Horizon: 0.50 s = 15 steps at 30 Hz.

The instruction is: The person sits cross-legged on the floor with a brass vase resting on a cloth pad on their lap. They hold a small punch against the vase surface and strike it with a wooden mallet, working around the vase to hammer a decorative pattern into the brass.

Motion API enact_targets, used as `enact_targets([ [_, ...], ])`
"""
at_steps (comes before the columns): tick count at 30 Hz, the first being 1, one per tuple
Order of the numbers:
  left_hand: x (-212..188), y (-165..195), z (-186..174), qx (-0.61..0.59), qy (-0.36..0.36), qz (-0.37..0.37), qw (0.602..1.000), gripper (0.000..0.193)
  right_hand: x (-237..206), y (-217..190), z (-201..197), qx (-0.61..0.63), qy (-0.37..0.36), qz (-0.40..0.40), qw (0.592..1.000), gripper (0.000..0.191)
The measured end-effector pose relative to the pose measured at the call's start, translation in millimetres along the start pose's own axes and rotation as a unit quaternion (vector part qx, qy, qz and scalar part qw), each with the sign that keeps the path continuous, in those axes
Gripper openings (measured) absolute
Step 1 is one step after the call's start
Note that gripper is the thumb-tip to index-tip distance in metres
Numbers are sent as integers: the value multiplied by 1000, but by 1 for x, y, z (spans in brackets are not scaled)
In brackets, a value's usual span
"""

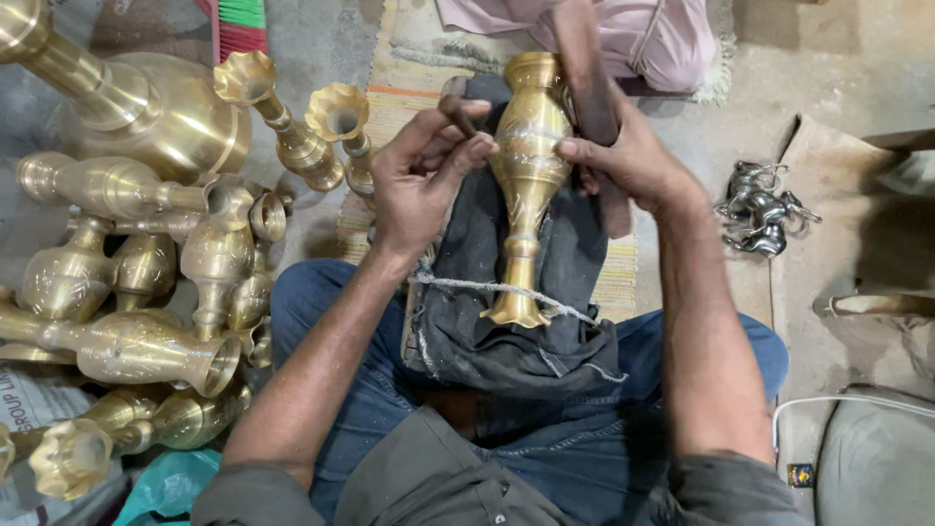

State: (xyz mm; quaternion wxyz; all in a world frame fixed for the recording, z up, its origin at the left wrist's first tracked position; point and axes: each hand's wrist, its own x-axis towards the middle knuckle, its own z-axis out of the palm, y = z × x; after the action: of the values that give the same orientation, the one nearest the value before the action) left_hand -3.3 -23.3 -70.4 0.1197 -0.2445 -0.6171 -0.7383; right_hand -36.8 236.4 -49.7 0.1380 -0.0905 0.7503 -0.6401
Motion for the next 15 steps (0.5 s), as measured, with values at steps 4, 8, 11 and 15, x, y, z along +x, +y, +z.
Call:
enact_targets([
  [4,19,10,19,81,-75,1,994,35,-6,22,-6,82,5,-31,996,90],
  [8,43,19,40,219,-185,78,955,37,-20,27,-16,-29,119,-3,992,77],
  [11,54,26,46,304,-252,130,909,37,-33,28,-27,-134,227,-46,963,73],
  [15,66,33,47,354,-289,112,882,40,-50,20,-35,-346,285,-232,863,52],
])
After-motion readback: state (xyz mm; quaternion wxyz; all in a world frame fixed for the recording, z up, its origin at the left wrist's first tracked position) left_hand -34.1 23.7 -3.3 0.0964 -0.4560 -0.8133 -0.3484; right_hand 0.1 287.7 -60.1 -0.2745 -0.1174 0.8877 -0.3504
